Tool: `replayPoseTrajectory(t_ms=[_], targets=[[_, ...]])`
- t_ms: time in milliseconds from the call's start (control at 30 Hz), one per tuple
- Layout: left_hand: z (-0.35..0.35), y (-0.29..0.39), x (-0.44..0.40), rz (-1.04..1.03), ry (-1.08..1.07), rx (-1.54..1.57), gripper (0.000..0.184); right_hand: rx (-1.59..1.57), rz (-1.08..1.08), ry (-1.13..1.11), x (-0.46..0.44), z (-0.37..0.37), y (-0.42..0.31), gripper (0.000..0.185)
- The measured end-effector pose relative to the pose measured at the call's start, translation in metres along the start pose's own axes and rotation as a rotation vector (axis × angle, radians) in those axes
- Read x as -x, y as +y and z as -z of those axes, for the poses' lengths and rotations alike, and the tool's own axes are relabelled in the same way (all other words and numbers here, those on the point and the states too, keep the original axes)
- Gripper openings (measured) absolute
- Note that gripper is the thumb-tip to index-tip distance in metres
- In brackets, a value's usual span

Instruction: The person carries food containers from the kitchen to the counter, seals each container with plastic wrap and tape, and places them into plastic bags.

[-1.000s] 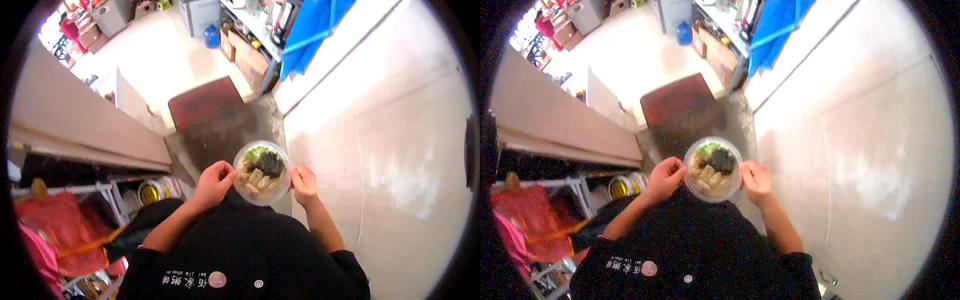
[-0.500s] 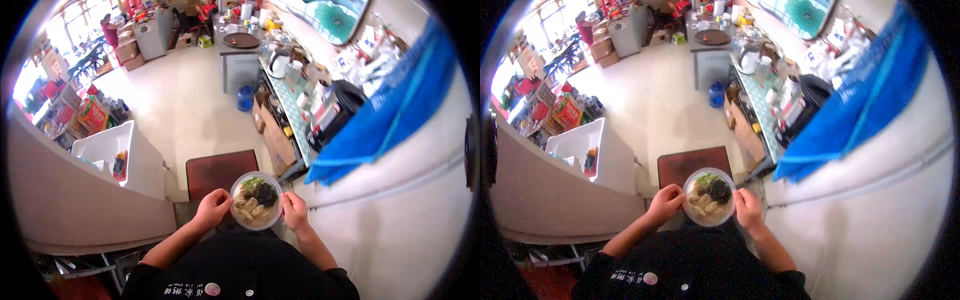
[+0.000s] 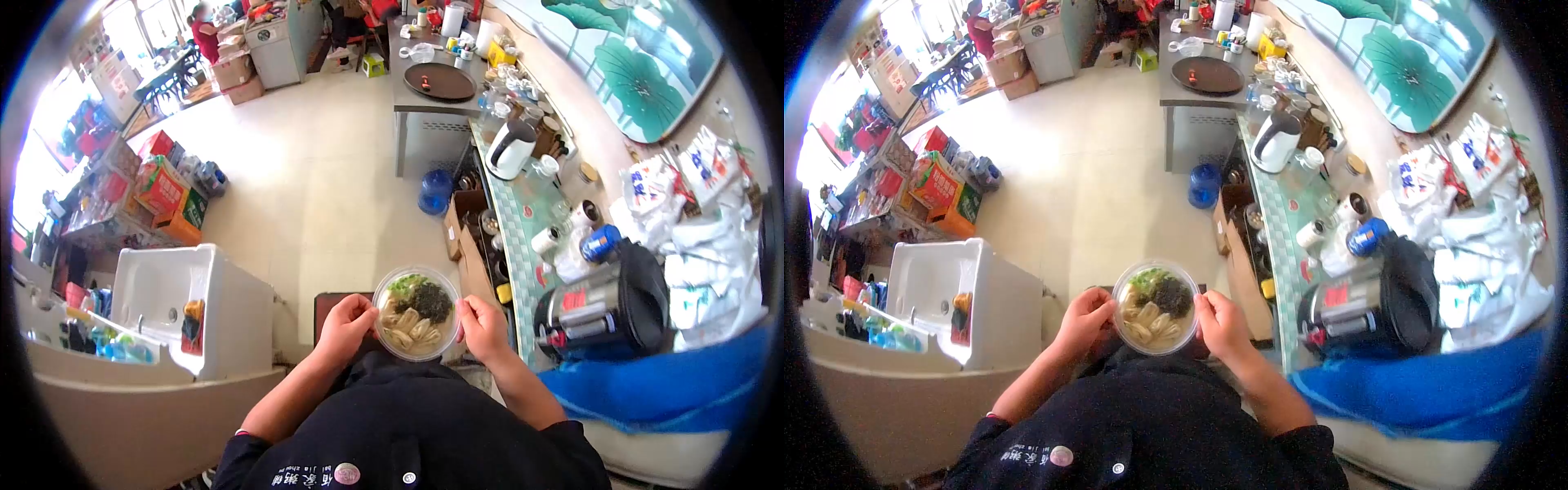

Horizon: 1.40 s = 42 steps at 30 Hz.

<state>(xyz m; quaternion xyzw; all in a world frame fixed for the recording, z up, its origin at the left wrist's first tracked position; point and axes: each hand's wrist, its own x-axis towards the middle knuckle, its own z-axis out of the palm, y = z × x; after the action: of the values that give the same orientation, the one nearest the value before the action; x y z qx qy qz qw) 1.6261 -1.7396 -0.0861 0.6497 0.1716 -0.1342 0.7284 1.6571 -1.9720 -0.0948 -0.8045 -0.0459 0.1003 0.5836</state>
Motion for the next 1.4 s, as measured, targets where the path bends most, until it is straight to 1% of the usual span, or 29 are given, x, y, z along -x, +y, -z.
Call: replayPoseTrajectory(t_ms=[33, 67, 100, 167, 200, 233, 267, 300, 367, 433, 467, 500, 567, 600, 700, 867, 900, 1033, 1167, 1233, 1400], targets=[[0.007, -0.002, -0.025, -0.011, 0.0, 0.0, 0.009, 0.005, 0.008, 0.016, -0.023, -0.005, 0.005, 0.028], [0.013, -0.009, -0.051, -0.048, -0.012, 0.017, 0.009, -0.098, -0.017, 0.006, -0.046, -0.01, 0.02, 0.028], [0.021, -0.013, -0.077, -0.084, -0.024, 0.035, 0.009, -0.096, -0.01, 0.008, -0.071, -0.016, 0.037, 0.028], [0.036, -0.017, -0.131, -0.081, -0.039, 0.059, 0.009, -0.064, 0.065, 0.066, -0.125, -0.03, 0.067, 0.028], [0.044, -0.019, -0.159, -0.089, -0.066, 0.029, 0.009, 0.01, 0.079, 0.101, -0.152, -0.038, 0.074, 0.029], [0.052, -0.02, -0.187, -0.093, -0.092, -0.003, 0.008, 0.01, 0.084, 0.099, -0.175, -0.045, 0.081, 0.029], [0.061, -0.016, -0.213, -0.076, -0.09, -0.085, 0.008, 0.078, 0.135, 0.115, -0.203, -0.052, 0.084, 0.029], [0.073, -0.014, -0.239, -0.118, -0.137, -0.124, 0.007, 0.146, 0.182, 0.133, -0.23, -0.059, 0.085, 0.029], [0.097, -0.003, -0.297, -0.172, -0.118, -0.172, 0.006, 0.173, 0.16, 0.11, -0.285, -0.072, 0.086, 0.028], [0.113, 0.007, -0.351, -0.142, -0.08, -0.105, 0.006, -0.038, 0.071, 0.079, -0.336, -0.09, 0.082, 0.029], [0.122, 0.017, -0.375, -0.122, -0.048, -0.052, 0.006, -0.117, 0.051, 0.028, -0.367, -0.095, 0.08, 0.029], [0.133, 0.029, -0.394, -0.134, -0.051, -0.062, 0.006, -0.123, 0.063, 0.036, -0.393, -0.1, 0.073, 0.029], [0.151, 0.058, -0.446, -0.138, 0.003, -0.024, 0.005, -0.041, 0.07, -0.004, -0.458, -0.108, 0.067, 0.029], [0.161, 0.07, -0.471, -0.11, 0.03, -0.037, 0.005, -0.09, 0.056, -0.01, -0.49, -0.115, 0.066, 0.027], [0.19, 0.101, -0.55, -0.183, 0.021, 0.029, 0.005, -0.071, 0.067, -0.056, -0.591, -0.13, 0.058, 0.025], [0.225, 0.162, -0.679, -0.189, 0.168, 0.024, 0.005, -0.071, 0.155, -0.139, -0.762, -0.147, 0.04, 0.027], [0.23, 0.177, -0.701, -0.191, 0.17, 0.015, 0.005, -0.051, 0.176, -0.16, -0.794, -0.148, 0.036, 0.028], [0.251, 0.218, -0.803, -0.173, 0.207, -0.038, 0.006, -0.071, 0.126, -0.188, -0.913, -0.155, 0.029, 0.027], [0.27, 0.249, -0.905, -0.163, 0.146, -0.072, 0.009, -0.073, 0.107, -0.138, -1.016, -0.159, 0.03, 0.027], [0.282, 0.268, -0.949, -0.152, 0.071, -0.164, 0.01, -0.035, 0.097, -0.108, -1.055, -0.161, 0.028, 0.028], [0.29, 0.327, -1.084, -0.098, -0.118, -0.209, 0.01, -0.07, 0.027, 0.018, -1.153, -0.139, 0.024, 0.027]])
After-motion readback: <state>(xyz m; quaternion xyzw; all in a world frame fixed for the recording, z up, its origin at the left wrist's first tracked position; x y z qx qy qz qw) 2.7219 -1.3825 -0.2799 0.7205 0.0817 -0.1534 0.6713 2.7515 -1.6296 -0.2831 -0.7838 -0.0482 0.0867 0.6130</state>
